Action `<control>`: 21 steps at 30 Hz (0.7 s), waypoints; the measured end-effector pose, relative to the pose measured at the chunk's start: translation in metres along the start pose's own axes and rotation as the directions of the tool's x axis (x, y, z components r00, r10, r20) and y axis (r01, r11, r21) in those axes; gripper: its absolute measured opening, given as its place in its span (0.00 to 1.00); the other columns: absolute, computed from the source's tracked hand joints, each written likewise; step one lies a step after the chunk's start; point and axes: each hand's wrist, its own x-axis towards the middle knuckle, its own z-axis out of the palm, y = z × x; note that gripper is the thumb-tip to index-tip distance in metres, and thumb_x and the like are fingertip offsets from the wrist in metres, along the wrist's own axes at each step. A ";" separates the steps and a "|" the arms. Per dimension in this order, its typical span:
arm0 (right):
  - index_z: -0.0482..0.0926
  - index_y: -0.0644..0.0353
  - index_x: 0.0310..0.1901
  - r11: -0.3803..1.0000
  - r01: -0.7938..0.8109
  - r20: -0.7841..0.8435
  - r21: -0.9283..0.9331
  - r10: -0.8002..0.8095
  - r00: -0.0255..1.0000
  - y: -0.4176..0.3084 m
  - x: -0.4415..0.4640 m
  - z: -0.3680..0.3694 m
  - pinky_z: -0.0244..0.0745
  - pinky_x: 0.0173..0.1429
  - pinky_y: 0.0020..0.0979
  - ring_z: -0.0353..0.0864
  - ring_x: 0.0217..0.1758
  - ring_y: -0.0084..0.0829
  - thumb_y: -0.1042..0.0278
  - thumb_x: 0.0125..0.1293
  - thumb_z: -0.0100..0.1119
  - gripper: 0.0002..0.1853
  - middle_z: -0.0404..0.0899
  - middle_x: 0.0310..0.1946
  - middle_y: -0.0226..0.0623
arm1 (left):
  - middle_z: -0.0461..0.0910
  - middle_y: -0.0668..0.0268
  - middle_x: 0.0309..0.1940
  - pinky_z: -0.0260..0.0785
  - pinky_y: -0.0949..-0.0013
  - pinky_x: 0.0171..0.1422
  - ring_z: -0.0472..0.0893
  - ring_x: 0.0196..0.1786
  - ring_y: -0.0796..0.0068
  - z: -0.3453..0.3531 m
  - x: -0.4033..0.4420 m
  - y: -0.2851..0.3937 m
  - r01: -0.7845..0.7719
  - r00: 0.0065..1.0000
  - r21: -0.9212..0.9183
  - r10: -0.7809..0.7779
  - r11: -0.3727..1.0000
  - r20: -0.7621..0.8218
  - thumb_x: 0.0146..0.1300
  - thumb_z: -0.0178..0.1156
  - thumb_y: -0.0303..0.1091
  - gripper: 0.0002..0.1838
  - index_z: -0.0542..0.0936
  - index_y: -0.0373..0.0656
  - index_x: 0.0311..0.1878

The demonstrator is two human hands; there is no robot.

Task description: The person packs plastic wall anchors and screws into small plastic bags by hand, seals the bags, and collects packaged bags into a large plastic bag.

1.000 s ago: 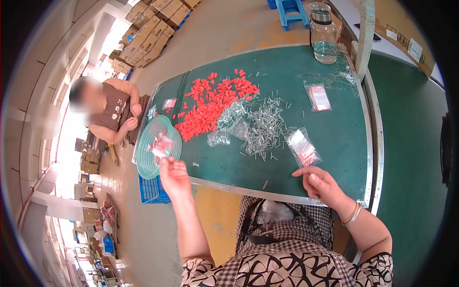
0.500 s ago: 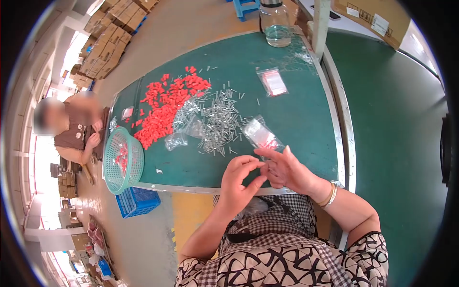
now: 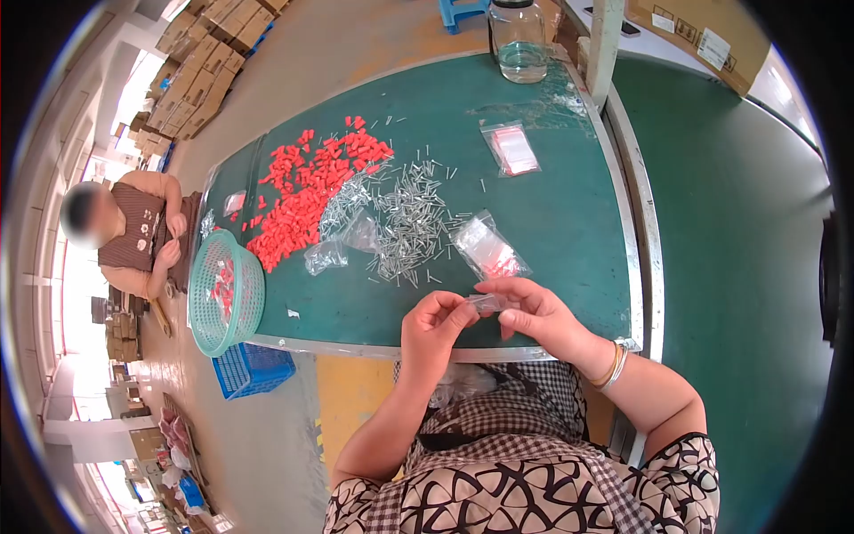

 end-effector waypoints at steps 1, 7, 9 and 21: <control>0.68 0.64 0.64 1.000 0.005 -0.039 0.022 -0.004 0.999 0.001 0.000 0.002 0.74 0.48 0.23 0.76 0.44 0.19 0.58 0.70 0.58 0.26 0.77 0.48 0.33 | 0.82 0.68 0.31 0.70 0.80 0.40 0.77 0.33 0.86 -0.001 0.000 -0.002 0.014 1.000 -0.023 -0.014 1.000 -0.002 0.65 0.65 0.29 0.06 0.79 0.37 0.37; 0.80 0.64 0.44 0.991 0.122 -0.159 -0.058 -0.130 0.979 0.011 0.001 -0.002 0.72 0.47 0.20 0.75 0.40 0.16 0.78 0.66 0.61 0.06 0.79 0.41 0.29 | 0.79 0.72 0.31 0.69 0.81 0.41 0.76 0.33 0.86 -0.005 -0.003 -0.019 0.069 0.996 0.024 -0.071 0.997 0.055 0.63 0.66 0.27 0.06 0.80 0.37 0.39; 0.80 0.63 0.40 0.997 0.080 -0.195 -0.006 -0.080 0.978 0.010 0.001 -0.001 0.72 0.45 0.20 0.75 0.39 0.16 0.77 0.66 0.61 0.02 0.79 0.39 0.27 | 0.78 0.72 0.34 0.69 0.81 0.41 0.75 0.35 0.86 0.012 -0.006 -0.007 -0.014 1.000 -0.009 0.014 1.000 -0.009 0.63 0.65 0.25 0.05 0.80 0.37 0.39; 0.75 0.59 0.58 0.961 0.009 -0.195 -0.275 -0.065 0.979 0.002 -0.002 0.007 0.69 0.37 0.18 0.70 0.31 0.12 0.76 0.64 0.63 0.20 0.74 0.29 0.22 | 0.79 0.62 0.44 0.71 0.75 0.47 0.78 0.42 0.77 0.005 -0.005 -0.011 -0.344 0.936 0.228 0.352 0.911 0.008 0.61 0.64 0.21 0.03 0.79 0.36 0.37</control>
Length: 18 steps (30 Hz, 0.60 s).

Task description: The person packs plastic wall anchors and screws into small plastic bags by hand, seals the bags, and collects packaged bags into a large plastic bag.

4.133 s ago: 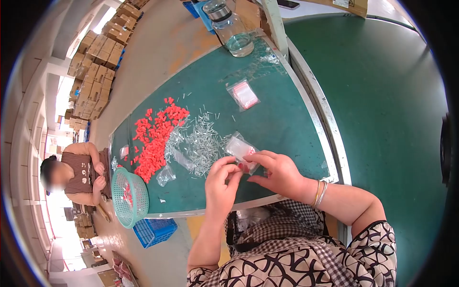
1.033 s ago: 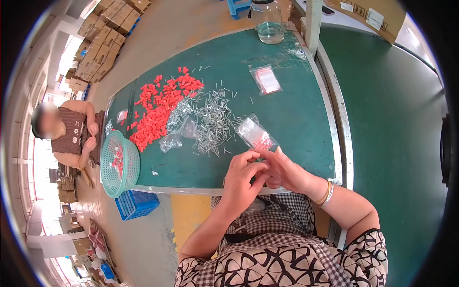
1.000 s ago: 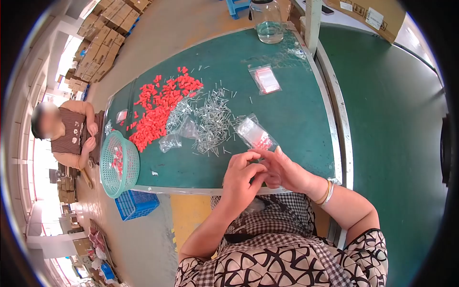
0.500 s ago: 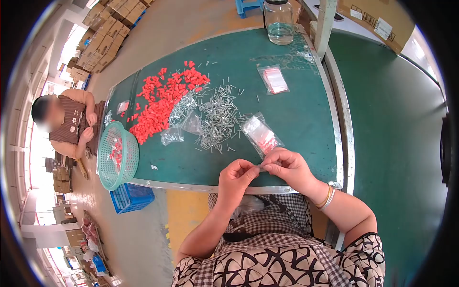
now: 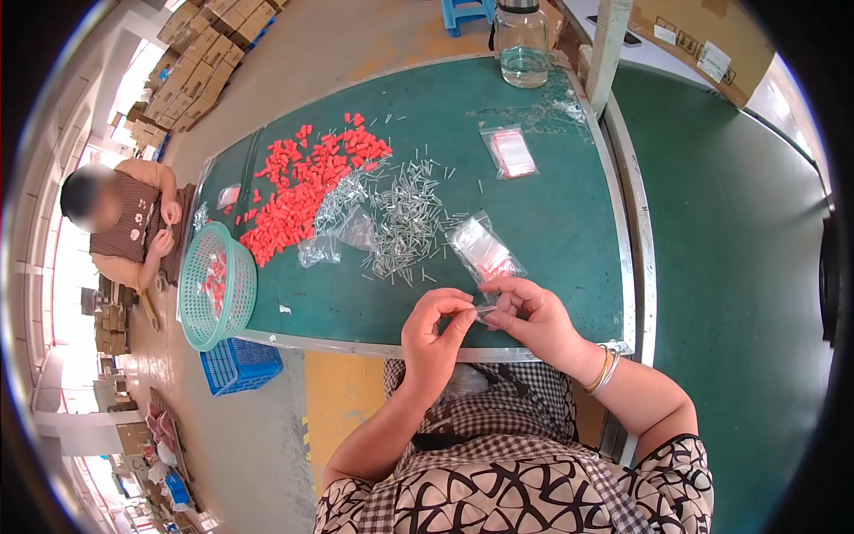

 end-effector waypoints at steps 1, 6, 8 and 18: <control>0.75 0.58 0.57 1.000 0.015 -0.001 -0.016 -0.015 1.000 0.001 0.000 0.000 0.69 0.37 0.19 0.71 0.32 0.14 0.77 0.62 0.64 0.21 0.74 0.30 0.23 | 0.79 0.62 0.44 0.71 0.75 0.48 0.78 0.43 0.76 0.000 0.000 0.000 0.001 1.000 -0.008 -0.001 1.000 -0.003 0.61 0.64 0.21 0.03 0.79 0.36 0.37; 0.81 0.57 0.49 0.805 0.371 -0.059 -0.463 -0.445 0.893 -0.009 0.002 0.005 0.73 0.40 0.28 0.76 0.36 0.27 0.76 0.55 0.69 0.18 0.78 0.34 0.30 | 0.79 0.60 0.49 0.71 0.69 0.52 0.79 0.48 0.68 -0.003 0.003 0.001 -0.155 0.986 0.124 0.146 0.980 0.082 0.58 0.65 0.21 0.05 0.80 0.37 0.37; 0.82 0.58 0.42 0.661 0.466 0.029 -0.588 -0.559 0.829 -0.007 0.004 -0.001 0.73 0.42 0.32 0.77 0.39 0.33 0.75 0.53 0.71 0.13 0.79 0.35 0.32 | 0.80 0.60 0.49 0.71 0.67 0.53 0.79 0.50 0.66 -0.005 0.004 0.006 -0.223 0.969 0.214 0.192 0.951 0.154 0.57 0.66 0.22 0.06 0.80 0.38 0.38; 0.83 0.63 0.34 0.933 0.205 -0.040 -0.295 -0.226 0.973 0.001 -0.001 0.001 0.71 0.39 0.29 0.76 0.35 0.29 0.73 0.59 0.67 0.04 0.78 0.32 0.35 | 0.83 0.63 0.42 0.73 0.74 0.49 0.81 0.43 0.75 -0.004 -0.002 -0.005 0.073 0.987 0.010 -0.074 0.997 0.142 0.59 0.65 0.22 0.06 0.80 0.37 0.40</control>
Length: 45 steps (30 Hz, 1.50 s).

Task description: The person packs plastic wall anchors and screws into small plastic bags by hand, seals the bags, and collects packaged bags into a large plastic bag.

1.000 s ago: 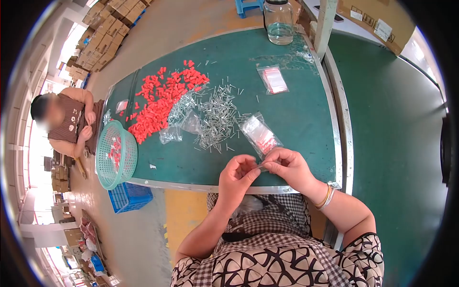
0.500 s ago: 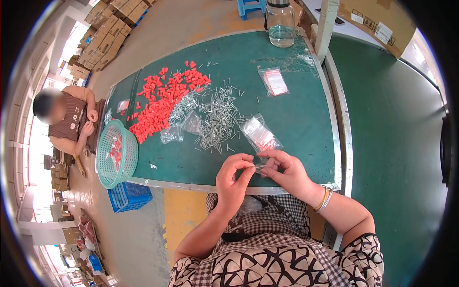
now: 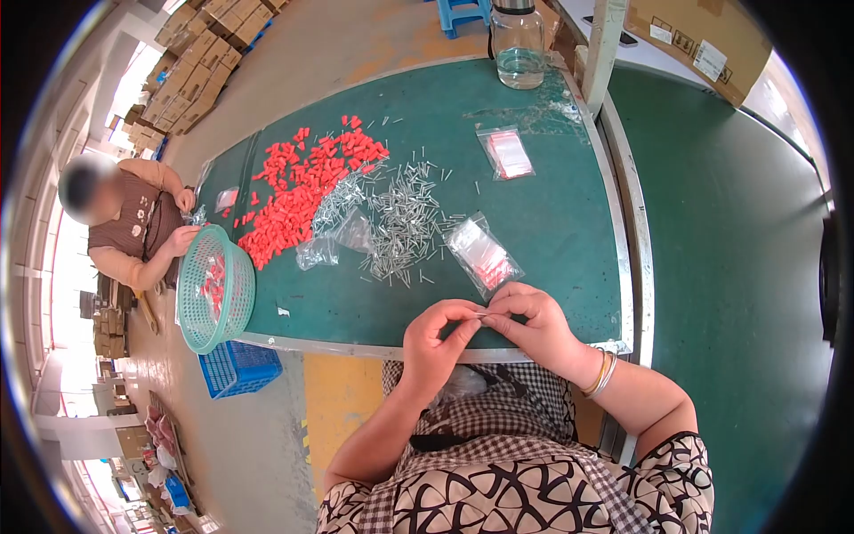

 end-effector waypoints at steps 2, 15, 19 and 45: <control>0.83 0.64 0.35 1.000 0.009 -0.003 -0.013 -0.009 1.000 0.000 0.000 0.002 0.71 0.36 0.27 0.76 0.32 0.27 0.73 0.60 0.67 0.04 0.78 0.32 0.35 | 0.83 0.63 0.39 0.73 0.75 0.48 0.81 0.41 0.76 -0.001 -0.001 -0.002 0.020 0.999 0.009 -0.020 1.000 -0.026 0.60 0.64 0.21 0.05 0.80 0.36 0.40; 0.84 0.64 0.33 0.970 -0.239 0.060 0.042 0.237 0.970 -0.014 0.000 -0.001 0.69 0.28 0.25 0.74 0.23 0.21 0.73 0.59 0.68 0.05 0.78 0.25 0.34 | 0.79 0.69 0.30 0.68 0.78 0.37 0.77 0.33 0.83 -0.010 0.005 0.018 0.035 0.993 0.243 -0.062 0.969 0.103 0.60 0.63 0.19 0.05 0.82 0.36 0.39; 0.81 0.64 0.29 0.983 -0.181 0.018 -0.042 0.181 0.983 -0.022 -0.001 -0.003 0.67 0.27 0.25 0.72 0.22 0.20 0.71 0.58 0.70 0.07 0.76 0.22 0.32 | 0.78 0.71 0.30 0.65 0.79 0.35 0.74 0.31 0.85 -0.006 0.004 0.013 0.040 0.993 0.150 -0.055 0.988 0.101 0.61 0.63 0.20 0.04 0.82 0.36 0.39; 0.82 0.68 0.41 0.868 -0.409 0.193 0.282 0.366 0.910 -0.001 -0.001 -0.001 0.78 0.39 0.22 0.82 0.33 0.20 0.69 0.69 0.59 0.09 0.84 0.36 0.34 | 0.77 0.69 0.31 0.68 0.78 0.37 0.76 0.32 0.84 -0.010 0.003 0.013 0.097 0.995 0.135 -0.100 0.986 0.021 0.61 0.62 0.20 0.02 0.80 0.35 0.37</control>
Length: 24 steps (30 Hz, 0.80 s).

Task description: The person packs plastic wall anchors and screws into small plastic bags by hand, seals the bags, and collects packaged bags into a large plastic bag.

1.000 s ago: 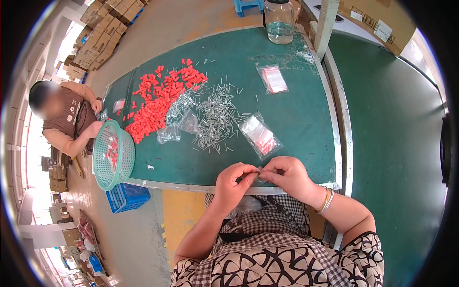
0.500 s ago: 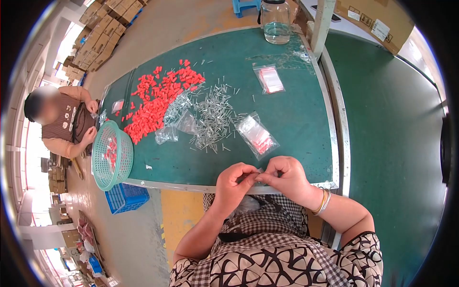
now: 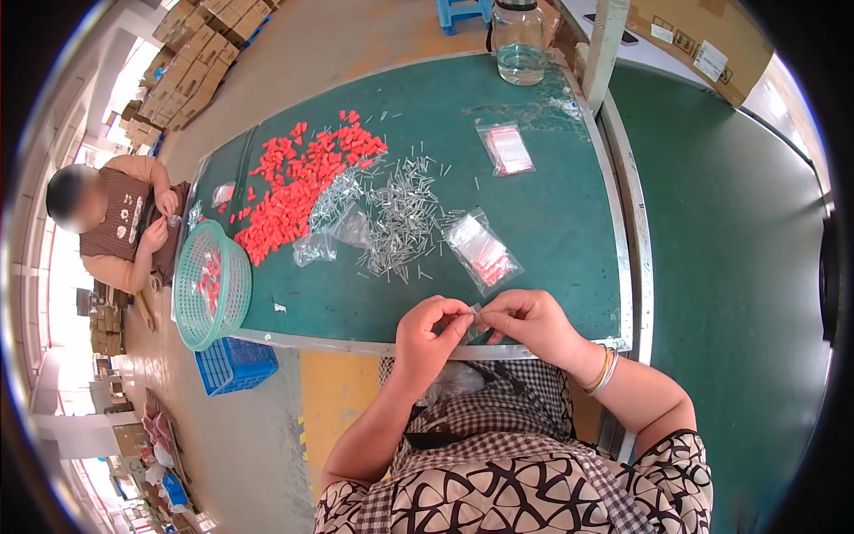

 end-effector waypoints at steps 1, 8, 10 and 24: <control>0.82 0.68 0.40 1.000 0.001 -0.003 -0.020 -0.001 1.000 -0.001 0.000 -0.001 0.78 0.39 0.22 0.82 0.33 0.20 0.69 0.68 0.60 0.09 0.83 0.35 0.33 | 0.78 0.68 0.31 0.69 0.77 0.38 0.77 0.33 0.82 -0.001 0.000 0.000 0.018 1.000 0.007 -0.018 1.000 0.003 0.61 0.62 0.20 0.02 0.80 0.35 0.37; 0.83 0.65 0.36 0.934 0.184 -0.131 -0.305 -0.232 0.964 -0.007 -0.005 0.002 0.72 0.31 0.26 0.80 0.29 0.21 0.73 0.60 0.66 0.05 0.79 0.27 0.33 | 0.79 0.64 0.32 0.72 0.71 0.39 0.79 0.36 0.70 0.005 0.007 -0.001 -0.390 0.859 0.491 0.500 0.779 -0.111 0.56 0.67 0.22 0.06 0.80 0.36 0.37; 0.83 0.63 0.34 0.834 0.291 -0.134 -0.470 -0.393 0.910 -0.009 -0.005 0.003 0.70 0.30 0.28 0.78 0.27 0.24 0.75 0.56 0.68 0.05 0.78 0.25 0.33 | 0.80 0.63 0.33 0.73 0.69 0.39 0.79 0.37 0.66 0.007 0.001 0.007 -0.412 0.837 0.527 0.537 0.743 -0.104 0.55 0.68 0.22 0.07 0.80 0.36 0.37; 0.80 0.59 0.28 0.378 0.548 0.053 -0.746 -0.787 0.614 -0.006 -0.003 0.006 0.75 0.33 0.36 0.81 0.29 0.37 0.79 0.45 0.70 0.09 0.81 0.27 0.35 | 0.80 0.69 0.29 0.68 0.79 0.35 0.77 0.31 0.85 0.025 -0.007 -0.009 0.072 0.988 -0.091 -0.083 0.993 -0.132 0.60 0.62 0.21 0.02 0.80 0.35 0.37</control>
